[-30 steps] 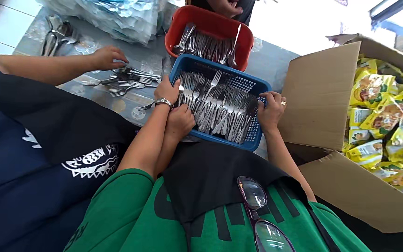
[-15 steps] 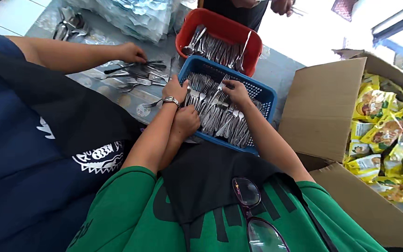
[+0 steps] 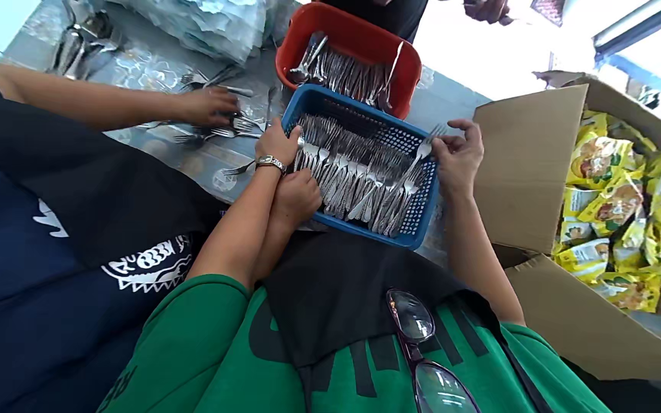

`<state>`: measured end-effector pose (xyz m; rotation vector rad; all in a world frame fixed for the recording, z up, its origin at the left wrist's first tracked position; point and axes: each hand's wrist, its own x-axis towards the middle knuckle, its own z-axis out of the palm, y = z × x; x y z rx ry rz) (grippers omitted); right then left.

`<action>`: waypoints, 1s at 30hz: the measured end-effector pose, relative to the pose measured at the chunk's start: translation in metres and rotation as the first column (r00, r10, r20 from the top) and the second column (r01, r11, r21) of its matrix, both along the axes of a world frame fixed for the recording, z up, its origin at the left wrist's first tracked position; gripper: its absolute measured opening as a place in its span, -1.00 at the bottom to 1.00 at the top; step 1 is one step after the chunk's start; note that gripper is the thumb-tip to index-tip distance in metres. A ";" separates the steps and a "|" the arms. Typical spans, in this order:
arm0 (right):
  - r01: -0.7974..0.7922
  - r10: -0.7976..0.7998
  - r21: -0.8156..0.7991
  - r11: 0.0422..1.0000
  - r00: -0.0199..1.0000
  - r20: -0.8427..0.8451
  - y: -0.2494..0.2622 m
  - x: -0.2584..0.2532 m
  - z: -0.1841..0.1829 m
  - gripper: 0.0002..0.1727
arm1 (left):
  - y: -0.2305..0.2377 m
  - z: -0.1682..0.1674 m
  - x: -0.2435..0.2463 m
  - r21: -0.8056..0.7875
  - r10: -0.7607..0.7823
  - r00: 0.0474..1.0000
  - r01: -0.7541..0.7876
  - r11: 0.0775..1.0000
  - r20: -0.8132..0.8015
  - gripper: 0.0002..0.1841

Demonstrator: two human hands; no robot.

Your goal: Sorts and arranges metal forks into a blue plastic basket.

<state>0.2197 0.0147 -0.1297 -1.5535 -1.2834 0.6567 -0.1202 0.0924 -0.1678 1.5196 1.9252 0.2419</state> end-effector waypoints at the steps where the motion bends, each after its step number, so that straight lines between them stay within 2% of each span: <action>1: -0.012 0.014 -0.064 0.998 0.999 0.035 -0.008 0.005 -0.007 -0.51 | 0.000 0.000 0.000 0.004 0.002 1.000 -0.002 1.000 0.002 -0.30; 4: -0.048 0.088 -0.269 0.962 0.986 0.141 -0.026 0.011 -0.028 -0.58 | -0.001 -0.002 0.000 0.008 0.001 1.000 -0.001 1.000 0.004 -0.30; 7: -0.039 0.142 -0.358 0.933 0.953 0.266 -0.031 0.004 -0.043 -0.62 | 0.000 -0.004 0.000 0.016 0.000 1.000 0.000 1.000 0.002 -0.30; 10: -0.015 0.140 -0.281 0.960 0.892 0.431 -0.030 0.000 -0.055 -0.62 | 0.000 -0.004 0.001 0.018 -0.003 1.000 0.003 1.000 -0.014 -0.30; 13: 0.008 0.107 -0.207 0.978 0.836 0.539 -0.029 -0.002 -0.057 -0.62 | -0.025 0.009 0.008 0.116 0.030 0.999 -0.025 0.993 -0.040 -0.36; 14: 0.005 0.094 -0.177 0.984 0.830 0.550 -0.029 -0.005 -0.056 -0.64 | -0.038 0.034 0.009 0.032 -0.003 0.999 0.004 0.999 -0.047 -0.39; 15: -0.002 0.089 -0.153 0.988 0.821 0.563 -0.030 -0.008 -0.055 -0.67 | -0.030 0.074 0.006 -0.326 -0.096 0.995 0.089 0.941 -0.005 -0.37; 16: -0.012 0.101 -0.156 0.988 0.812 0.576 -0.031 -0.012 -0.052 -0.70 | -0.035 0.039 0.008 -0.033 -0.020 0.999 0.018 0.999 -0.044 -0.38; 17: -0.032 0.133 -0.181 0.983 0.802 0.583 -0.032 -0.018 -0.050 -0.72 | -0.022 0.014 0.007 0.061 0.012 0.999 -0.009 0.998 -0.048 -0.36; 19: -0.105 0.219 -0.226 0.968 0.790 0.573 -0.037 -0.033 -0.046 -0.76 | -0.003 -0.003 0.002 0.027 -0.001 0.999 0.002 1.000 -0.033 -0.31; 22: -0.271 0.357 -0.233 0.934 0.739 0.571 -0.046 -0.060 -0.054 -0.82 | 0.002 -0.002 0.002 -0.010 0.006 0.999 -0.006 1.000 -0.042 -0.30; 26: -0.550 0.534 -0.202 0.810 0.551 0.641 -0.056 -0.077 -0.077 -0.84 | 0.001 -0.004 0.002 0.005 0.011 0.999 -0.011 1.000 -0.032 -0.32; 28: -0.611 0.585 -0.238 0.755 0.464 0.666 -0.052 -0.073 -0.087 -0.83 | 0.001 -0.005 0.002 0.010 0.015 1.000 -0.015 1.000 -0.024 -0.32; 30: -0.607 0.596 -0.269 0.748 0.436 0.674 -0.045 -0.066 -0.091 -0.82 | 0.002 -0.005 0.002 0.009 0.016 1.000 -0.016 1.000 -0.020 -0.32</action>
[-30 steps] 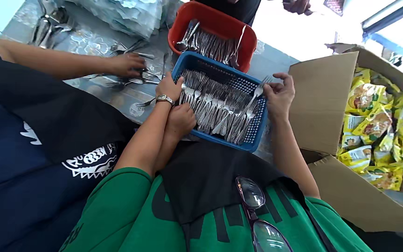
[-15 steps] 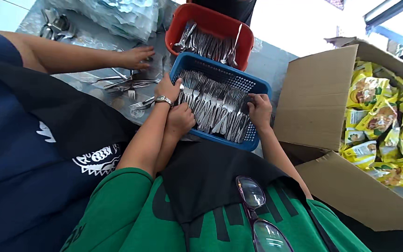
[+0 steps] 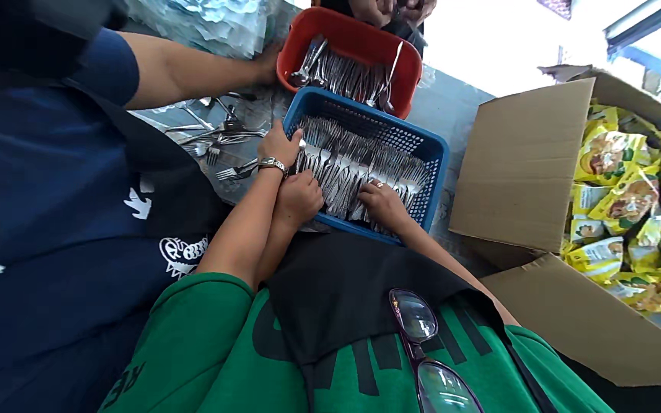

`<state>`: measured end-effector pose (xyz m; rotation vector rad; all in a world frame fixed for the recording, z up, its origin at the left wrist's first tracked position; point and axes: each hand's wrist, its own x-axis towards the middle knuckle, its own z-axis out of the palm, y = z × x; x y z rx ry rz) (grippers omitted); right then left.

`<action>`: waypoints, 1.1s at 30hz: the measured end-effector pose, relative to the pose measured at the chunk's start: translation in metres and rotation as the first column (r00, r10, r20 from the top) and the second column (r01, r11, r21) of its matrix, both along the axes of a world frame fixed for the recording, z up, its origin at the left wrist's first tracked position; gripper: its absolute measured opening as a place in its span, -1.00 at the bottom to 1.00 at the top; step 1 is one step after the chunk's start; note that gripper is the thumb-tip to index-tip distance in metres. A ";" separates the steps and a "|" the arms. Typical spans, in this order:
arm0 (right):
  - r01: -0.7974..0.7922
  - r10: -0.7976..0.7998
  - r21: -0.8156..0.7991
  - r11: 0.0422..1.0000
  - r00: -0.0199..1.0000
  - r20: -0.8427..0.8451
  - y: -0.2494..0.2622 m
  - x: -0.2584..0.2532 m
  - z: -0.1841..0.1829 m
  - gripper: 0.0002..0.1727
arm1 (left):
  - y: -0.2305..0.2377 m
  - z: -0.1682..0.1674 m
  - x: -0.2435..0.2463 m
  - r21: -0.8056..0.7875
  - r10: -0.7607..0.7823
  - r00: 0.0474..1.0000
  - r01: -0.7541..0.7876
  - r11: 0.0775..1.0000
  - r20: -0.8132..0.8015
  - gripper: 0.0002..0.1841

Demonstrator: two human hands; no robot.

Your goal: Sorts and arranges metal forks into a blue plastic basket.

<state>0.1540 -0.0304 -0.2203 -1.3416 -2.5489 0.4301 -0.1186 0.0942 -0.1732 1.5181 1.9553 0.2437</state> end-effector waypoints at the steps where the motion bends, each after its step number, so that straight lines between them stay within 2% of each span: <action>1: 0.016 -0.016 -0.009 1.000 1.000 0.017 0.003 0.003 0.001 -0.80 | 0.000 0.000 0.000 -0.003 -0.002 1.000 0.002 1.000 -0.002 -0.32; 6: 0.151 -0.149 -0.063 0.987 0.988 0.026 0.003 -0.003 0.017 -0.80 | -0.001 0.003 0.000 -0.005 0.006 1.000 -0.006 1.000 0.011 -0.32; 9: 0.250 -0.250 -0.008 0.968 0.966 -0.061 -0.015 -0.010 0.034 -0.89 | -0.001 0.004 -0.001 -0.009 -0.005 1.000 0.005 1.000 0.020 -0.32; 11: 0.347 -0.342 0.020 0.938 0.933 -0.111 -0.026 -0.006 0.040 -0.86 | -0.002 0.005 -0.001 -0.014 -0.012 1.000 0.013 1.000 0.021 -0.31; 16: 0.525 -0.546 -0.188 0.830 0.833 -0.089 -0.027 0.006 0.043 -0.81 | -0.001 0.005 -0.001 -0.014 -0.014 1.000 0.015 1.000 0.023 -0.30; 18: 0.510 -0.533 -0.195 0.837 0.841 -0.089 -0.018 0.000 0.045 -0.80 | -0.001 0.005 0.000 -0.014 -0.014 1.000 0.015 1.000 0.026 -0.30; 22: 0.406 -0.415 -0.100 0.908 0.904 -0.098 0.020 -0.026 0.045 -0.77 | 0.000 0.004 0.000 -0.022 -0.016 1.000 0.016 1.000 0.009 -0.30; 25: 0.373 -0.372 -0.197 0.907 0.927 0.042 0.056 -0.051 0.044 -0.69 | 0.000 0.003 0.000 -0.022 -0.009 1.000 0.009 1.000 0.000 -0.28; 29: 0.373 -0.328 -0.304 0.877 0.926 0.188 0.079 -0.072 0.040 -0.70 | 0.001 0.003 -0.002 -0.026 -0.021 1.000 0.021 0.999 0.013 -0.29; 33: 0.386 -0.369 -0.312 0.868 0.922 0.116 0.075 -0.067 0.055 -0.68 | 0.001 0.003 -0.004 -0.037 -0.024 0.999 0.025 0.999 0.043 -0.29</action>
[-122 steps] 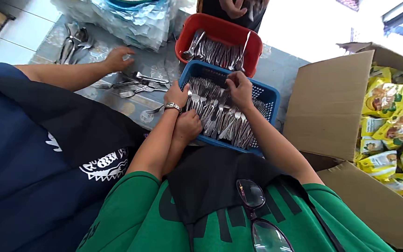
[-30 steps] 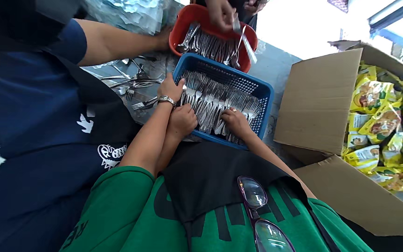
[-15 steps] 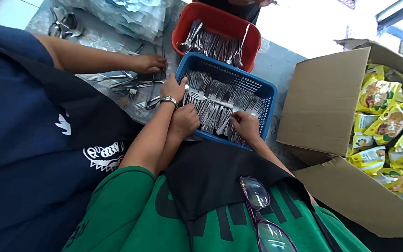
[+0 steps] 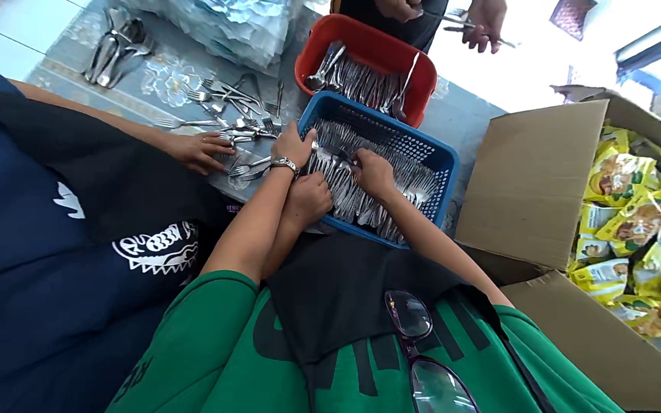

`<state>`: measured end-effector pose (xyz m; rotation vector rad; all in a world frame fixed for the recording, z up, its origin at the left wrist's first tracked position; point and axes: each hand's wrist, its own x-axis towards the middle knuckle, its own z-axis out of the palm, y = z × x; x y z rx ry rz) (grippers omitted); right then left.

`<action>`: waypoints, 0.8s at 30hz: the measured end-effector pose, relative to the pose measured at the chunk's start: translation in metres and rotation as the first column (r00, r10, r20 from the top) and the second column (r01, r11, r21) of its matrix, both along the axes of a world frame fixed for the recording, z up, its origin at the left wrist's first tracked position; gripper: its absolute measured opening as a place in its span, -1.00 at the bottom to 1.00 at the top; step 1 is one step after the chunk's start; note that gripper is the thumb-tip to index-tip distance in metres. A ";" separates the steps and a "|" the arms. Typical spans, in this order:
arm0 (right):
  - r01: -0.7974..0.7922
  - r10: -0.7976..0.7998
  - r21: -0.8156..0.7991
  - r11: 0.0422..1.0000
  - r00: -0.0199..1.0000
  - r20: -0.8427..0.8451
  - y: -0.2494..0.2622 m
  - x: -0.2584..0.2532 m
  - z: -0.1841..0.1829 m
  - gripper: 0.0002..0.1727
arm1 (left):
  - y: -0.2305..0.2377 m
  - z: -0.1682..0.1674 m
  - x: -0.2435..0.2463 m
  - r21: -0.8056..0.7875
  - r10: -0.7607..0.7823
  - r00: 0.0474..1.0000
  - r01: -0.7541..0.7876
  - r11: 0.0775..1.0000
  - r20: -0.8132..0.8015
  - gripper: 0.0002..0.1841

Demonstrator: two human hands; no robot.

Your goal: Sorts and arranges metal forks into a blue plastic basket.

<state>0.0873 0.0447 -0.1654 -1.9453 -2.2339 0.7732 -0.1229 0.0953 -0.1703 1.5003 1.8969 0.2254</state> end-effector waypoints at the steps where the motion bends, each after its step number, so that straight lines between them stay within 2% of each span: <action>1: 0.030 -0.028 0.037 0.999 0.999 -0.045 -0.002 0.006 0.005 -0.70 | 0.000 0.000 0.000 0.000 0.000 1.000 0.000 1.000 0.007 -0.30; 3: 0.150 -0.134 0.067 0.986 0.969 -0.205 -0.006 0.018 0.013 -0.70 | 0.000 -0.001 0.000 0.006 0.001 1.000 -0.001 1.000 0.010 -0.29; 4: 0.243 -0.221 0.033 0.969 0.924 -0.312 -0.008 0.021 0.017 -0.71 | 0.000 0.000 0.000 0.011 0.004 1.000 -0.004 1.000 0.010 -0.29; 6: 0.407 -0.428 -0.160 0.899 0.744 -0.513 -0.012 0.022 0.018 -0.76 | -0.001 0.000 0.001 0.023 0.007 1.000 -0.007 1.000 0.011 -0.29; 8: 0.436 -0.573 -0.379 0.816 0.528 -0.627 -0.015 0.016 0.016 -0.81 | -0.002 0.001 0.002 0.032 0.007 1.000 -0.007 0.999 0.016 -0.28; 9: 0.430 -0.615 -0.446 0.785 0.453 -0.645 -0.016 0.011 0.013 -0.81 | -0.002 0.002 0.002 0.030 0.008 1.000 -0.009 1.000 0.015 -0.28; 11: 0.415 -0.665 -0.524 0.744 0.382 -0.642 -0.016 0.002 0.006 -0.79 | -0.002 0.001 0.001 0.031 0.010 1.000 -0.010 0.999 0.015 -0.28; 13: 0.424 -0.677 -0.527 0.736 0.451 -0.582 -0.016 0.001 0.000 -0.68 | -0.003 0.000 0.002 0.035 0.010 1.000 -0.010 0.999 0.011 -0.28; 15: 0.445 -0.641 -0.466 0.765 0.603 -0.476 -0.024 0.011 0.003 -0.58 | -0.004 0.000 0.001 0.030 0.009 1.000 -0.009 0.999 0.014 -0.28; 20: 0.501 -0.600 -0.333 0.799 0.694 -0.396 -0.055 0.047 0.013 -0.68 | -0.002 -0.001 0.001 0.011 -0.003 1.000 0.003 1.000 -0.006 -0.28; 24: 0.401 -0.427 -0.146 0.904 0.851 -0.306 -0.052 0.052 -0.003 -0.69 | -0.001 0.001 0.002 0.025 0.006 1.000 -0.005 1.000 -0.020 -0.28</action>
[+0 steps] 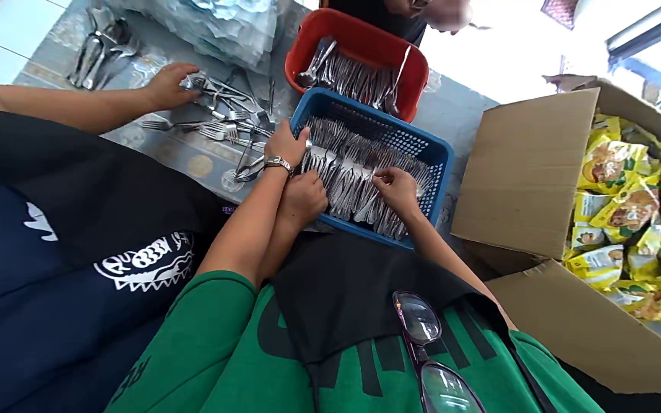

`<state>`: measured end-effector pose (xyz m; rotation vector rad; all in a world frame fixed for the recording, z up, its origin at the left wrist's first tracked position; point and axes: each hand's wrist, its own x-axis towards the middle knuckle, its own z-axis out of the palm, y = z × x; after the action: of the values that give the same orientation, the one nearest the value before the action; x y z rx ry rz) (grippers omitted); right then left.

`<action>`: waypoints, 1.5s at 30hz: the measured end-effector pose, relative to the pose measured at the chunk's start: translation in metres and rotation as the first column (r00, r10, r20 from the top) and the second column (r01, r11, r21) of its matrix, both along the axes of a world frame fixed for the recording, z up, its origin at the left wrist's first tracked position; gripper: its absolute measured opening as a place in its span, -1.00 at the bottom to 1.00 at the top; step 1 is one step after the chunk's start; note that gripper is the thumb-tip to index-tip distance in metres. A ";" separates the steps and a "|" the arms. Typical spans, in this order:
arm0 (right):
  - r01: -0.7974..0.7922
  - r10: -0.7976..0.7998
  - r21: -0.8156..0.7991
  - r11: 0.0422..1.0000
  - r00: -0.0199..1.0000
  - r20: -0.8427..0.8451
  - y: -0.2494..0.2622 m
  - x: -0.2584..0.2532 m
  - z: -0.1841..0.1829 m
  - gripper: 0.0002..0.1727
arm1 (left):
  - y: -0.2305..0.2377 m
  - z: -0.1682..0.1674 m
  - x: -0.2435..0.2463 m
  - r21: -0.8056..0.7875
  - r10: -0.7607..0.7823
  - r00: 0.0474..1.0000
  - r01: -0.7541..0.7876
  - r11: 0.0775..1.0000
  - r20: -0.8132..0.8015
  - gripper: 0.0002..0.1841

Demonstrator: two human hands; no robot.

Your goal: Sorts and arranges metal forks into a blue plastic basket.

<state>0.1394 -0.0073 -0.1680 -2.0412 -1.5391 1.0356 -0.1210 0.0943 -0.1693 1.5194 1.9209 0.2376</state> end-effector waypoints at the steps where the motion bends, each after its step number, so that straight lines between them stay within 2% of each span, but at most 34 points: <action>1: -0.065 0.063 0.035 0.997 0.996 0.064 0.006 -0.003 0.000 -0.66 | 0.000 0.000 0.000 0.001 -0.002 1.000 0.002 1.000 -0.003 -0.28; 7: -0.333 0.270 0.135 0.933 0.898 0.347 0.079 -0.031 0.003 -0.51 | -0.003 0.002 0.002 -0.002 0.001 1.000 -0.001 1.000 -0.008 -0.29; 11: -0.514 0.428 0.106 0.851 0.796 0.428 0.111 -0.037 -0.003 -0.73 | -0.002 0.002 -0.001 0.000 -0.005 1.000 0.005 1.000 0.017 -0.30; 13: -0.552 0.454 0.170 0.816 0.795 0.402 0.116 -0.035 0.001 -0.76 | -0.002 0.002 -0.002 0.002 -0.002 1.000 0.002 1.000 0.027 -0.30; 16: -0.518 0.442 0.290 0.805 0.849 0.288 0.117 -0.026 0.021 -0.77 | -0.001 -0.002 -0.003 -0.006 -0.001 0.999 0.002 1.000 0.041 -0.32; 19: -0.438 0.437 0.397 0.806 0.894 0.099 0.113 -0.007 0.044 -0.79 | 0.001 -0.005 -0.003 0.007 0.001 0.999 -0.001 1.000 0.050 -0.31; 23: -0.280 0.353 0.403 0.871 0.928 -0.119 0.086 0.030 0.069 -0.75 | -0.001 -0.003 -0.003 -0.009 -0.008 0.999 0.008 1.000 0.054 -0.29; 26: -0.139 0.216 0.355 0.925 0.958 -0.190 0.059 0.060 0.063 -0.69 | 0.000 -0.003 -0.004 -0.005 -0.004 0.998 0.004 1.000 0.061 -0.29; 28: -0.093 0.144 0.273 0.957 0.974 -0.174 0.042 0.077 0.050 -0.65 | 0.000 -0.004 -0.003 -0.007 -0.004 0.998 0.005 1.000 0.059 -0.29; 32: -0.090 0.105 0.179 0.980 0.992 -0.076 0.024 0.093 0.020 -0.71 | 0.001 -0.003 -0.002 -0.005 -0.007 0.999 0.007 1.000 0.036 -0.29; 37: -0.121 0.127 0.202 0.972 0.992 -0.017 0.026 0.086 0.009 -0.72 | 0.001 -0.003 -0.002 0.000 -0.016 1.000 0.016 1.000 0.013 -0.29; 42: -0.171 0.183 0.224 0.959 0.983 -0.031 0.042 0.060 0.005 -0.72 | -0.001 -0.002 -0.001 0.010 -0.011 1.000 0.011 1.000 0.000 -0.28; 45: -0.180 0.143 0.255 0.950 0.977 0.156 0.051 0.048 -0.004 -0.69 | -0.002 -0.002 -0.001 0.018 -0.006 1.000 0.006 1.000 0.008 -0.27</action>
<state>0.1874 0.0437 -0.1718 -1.8547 -1.8320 0.7063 -0.1216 0.0924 -0.1712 1.5333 1.9131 0.2586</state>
